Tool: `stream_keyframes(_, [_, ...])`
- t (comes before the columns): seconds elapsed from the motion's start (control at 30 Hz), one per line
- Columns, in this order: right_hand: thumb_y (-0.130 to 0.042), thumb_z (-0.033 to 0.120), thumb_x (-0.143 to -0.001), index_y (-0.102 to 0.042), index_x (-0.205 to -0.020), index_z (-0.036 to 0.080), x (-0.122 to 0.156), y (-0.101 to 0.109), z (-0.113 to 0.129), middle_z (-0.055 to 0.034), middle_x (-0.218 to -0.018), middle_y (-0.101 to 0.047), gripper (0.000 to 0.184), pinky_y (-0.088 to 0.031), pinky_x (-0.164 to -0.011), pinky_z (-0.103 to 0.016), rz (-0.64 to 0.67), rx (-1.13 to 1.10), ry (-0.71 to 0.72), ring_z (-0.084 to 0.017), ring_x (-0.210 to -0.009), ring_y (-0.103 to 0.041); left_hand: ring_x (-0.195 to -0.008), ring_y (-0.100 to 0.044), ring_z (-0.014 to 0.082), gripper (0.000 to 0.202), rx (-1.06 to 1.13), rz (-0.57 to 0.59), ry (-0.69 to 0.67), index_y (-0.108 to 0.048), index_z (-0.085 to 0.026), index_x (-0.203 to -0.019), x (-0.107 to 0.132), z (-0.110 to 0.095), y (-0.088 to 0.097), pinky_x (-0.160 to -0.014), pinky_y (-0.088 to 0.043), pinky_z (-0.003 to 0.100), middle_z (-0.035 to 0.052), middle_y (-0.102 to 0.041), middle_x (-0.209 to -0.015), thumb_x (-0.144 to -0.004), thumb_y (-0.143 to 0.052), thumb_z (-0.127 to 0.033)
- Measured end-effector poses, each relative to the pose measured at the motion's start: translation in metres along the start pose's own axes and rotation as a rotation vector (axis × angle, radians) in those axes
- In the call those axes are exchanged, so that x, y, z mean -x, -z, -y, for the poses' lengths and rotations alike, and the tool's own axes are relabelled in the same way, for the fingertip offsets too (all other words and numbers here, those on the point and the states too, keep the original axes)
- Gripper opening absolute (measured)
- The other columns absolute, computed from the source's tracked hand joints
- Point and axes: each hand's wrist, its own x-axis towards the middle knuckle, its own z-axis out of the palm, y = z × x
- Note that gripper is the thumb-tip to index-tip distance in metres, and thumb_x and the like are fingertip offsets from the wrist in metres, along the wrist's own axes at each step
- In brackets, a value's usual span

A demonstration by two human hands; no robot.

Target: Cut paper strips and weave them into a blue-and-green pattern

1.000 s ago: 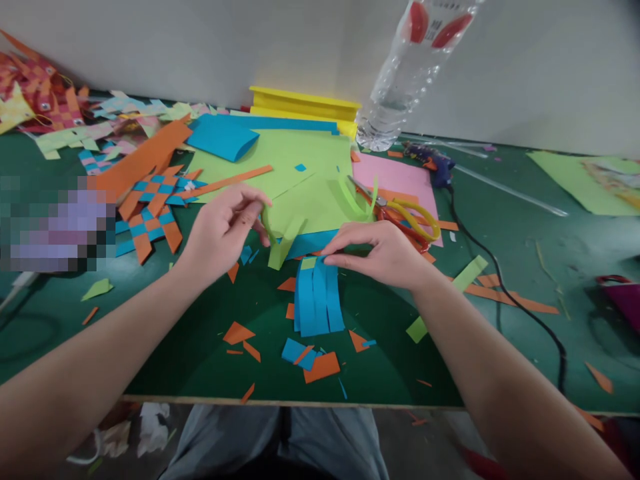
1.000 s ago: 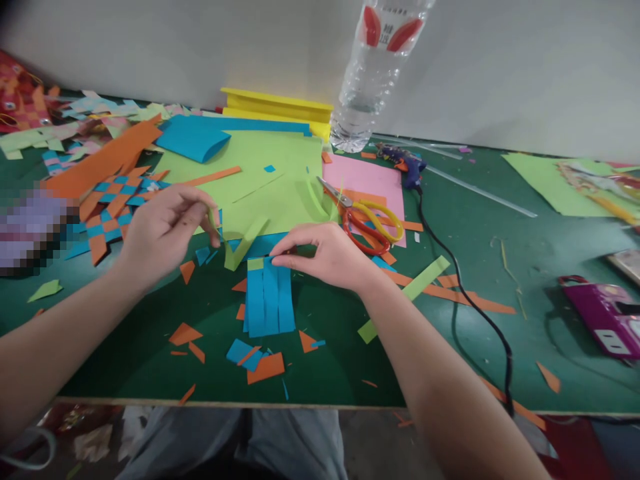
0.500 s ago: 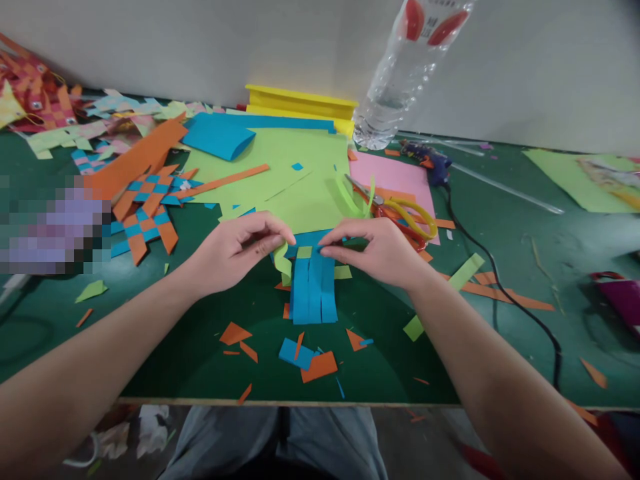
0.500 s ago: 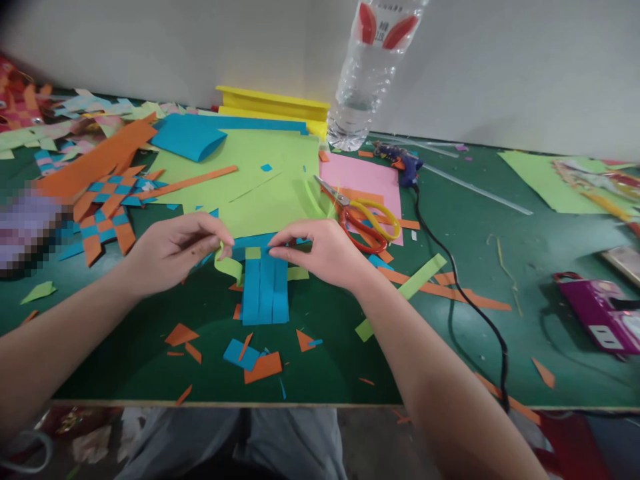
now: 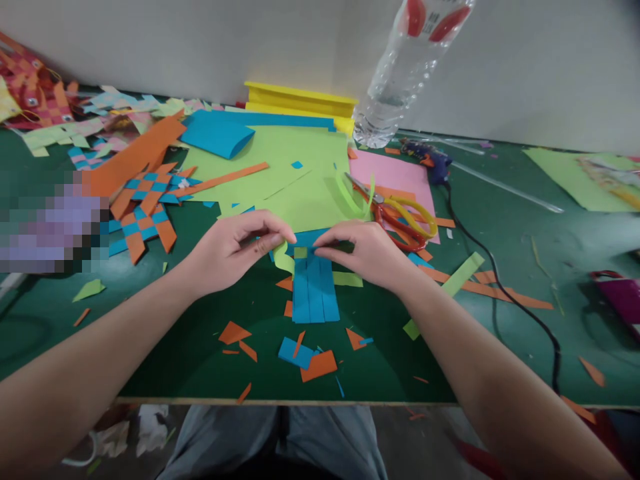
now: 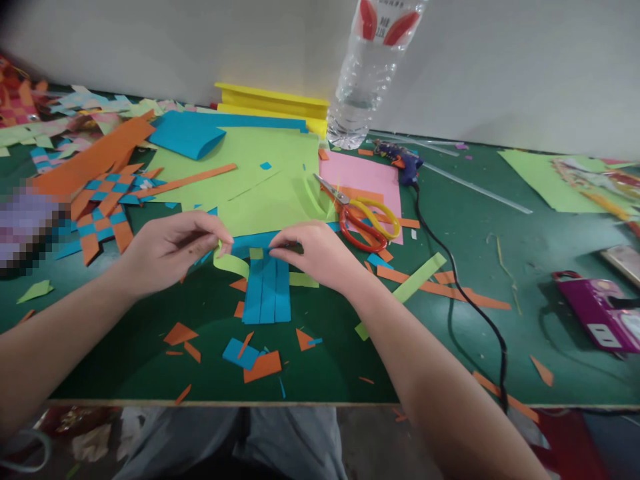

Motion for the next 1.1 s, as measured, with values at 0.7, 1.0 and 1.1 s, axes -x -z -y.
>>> stream_keyframes(0.7, [-0.073, 0.046, -0.084, -0.068, -0.099, 0.018, 0.006, -0.002, 0.014, -0.0047, -0.089, -0.070, 0.032, -0.039, -0.082, -0.038, 0.000, 0.104, 0.242, -0.022, -0.089, -0.063, -0.064, -0.059, 0.0098, 0.020, -0.116, -0.094, 0.075, -0.071, -0.019, -0.103, -0.001, -0.007, 0.001, -0.057, -0.046, 0.019, 0.0010, -0.068, -0.079, -0.096, -0.057, -0.032])
stream_keyframes(1.0, [-0.074, 0.064, -0.074, -0.065, -0.098, 0.018, 0.005, -0.013, 0.021, -0.0078, -0.097, -0.068, 0.052, -0.039, -0.086, -0.039, 0.200, 0.084, 0.250, -0.026, -0.094, -0.061, -0.068, -0.062, 0.0112, 0.023, -0.134, -0.101, 0.084, -0.071, -0.020, -0.105, 0.000, -0.006, 0.000, -0.056, -0.047, 0.018, 0.0017, -0.070, -0.079, -0.096, -0.057, -0.036])
stream_keyframes(1.1, [-0.074, 0.062, -0.076, -0.064, -0.099, 0.018, 0.005, -0.013, 0.020, -0.0078, -0.098, -0.068, 0.050, -0.040, -0.087, -0.039, 0.220, 0.079, 0.237, -0.026, -0.095, -0.061, -0.069, -0.062, 0.0120, 0.023, -0.125, -0.102, 0.098, -0.070, -0.020, -0.106, 0.000, -0.006, 0.000, -0.056, -0.047, 0.019, 0.0019, -0.069, -0.078, -0.096, -0.057, -0.035])
